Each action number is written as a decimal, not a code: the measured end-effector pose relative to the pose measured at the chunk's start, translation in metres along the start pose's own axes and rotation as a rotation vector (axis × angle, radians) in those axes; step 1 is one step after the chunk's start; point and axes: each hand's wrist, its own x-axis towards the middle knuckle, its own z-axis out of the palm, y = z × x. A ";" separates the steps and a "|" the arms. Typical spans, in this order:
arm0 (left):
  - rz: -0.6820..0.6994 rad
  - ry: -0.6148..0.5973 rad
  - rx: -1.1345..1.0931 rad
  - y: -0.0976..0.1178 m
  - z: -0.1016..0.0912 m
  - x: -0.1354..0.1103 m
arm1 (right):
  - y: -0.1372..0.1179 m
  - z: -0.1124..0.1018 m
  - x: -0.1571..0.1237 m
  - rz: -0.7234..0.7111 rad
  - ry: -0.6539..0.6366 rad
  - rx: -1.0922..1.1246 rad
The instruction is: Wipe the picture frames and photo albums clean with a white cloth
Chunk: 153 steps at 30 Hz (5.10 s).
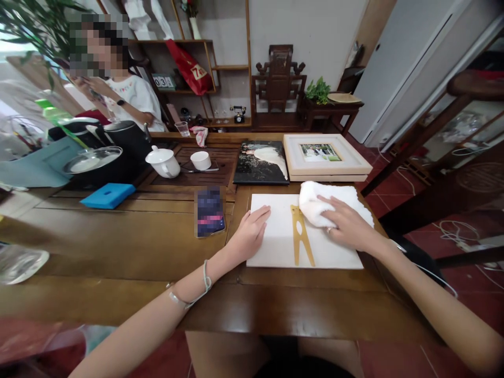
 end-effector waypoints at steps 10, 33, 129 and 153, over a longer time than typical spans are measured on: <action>0.013 0.006 -0.014 0.000 -0.002 -0.001 | -0.059 -0.049 -0.126 -0.142 -0.231 0.169; -0.001 -0.009 -0.018 0.001 -0.002 0.000 | -0.071 -0.026 -0.076 -0.114 -0.237 0.033; 0.016 0.023 0.026 -0.002 0.003 0.000 | -0.040 0.001 0.027 -0.011 -0.133 -0.040; 0.004 -0.008 0.018 -0.001 0.001 0.001 | -0.024 -0.002 0.029 0.017 -0.024 0.147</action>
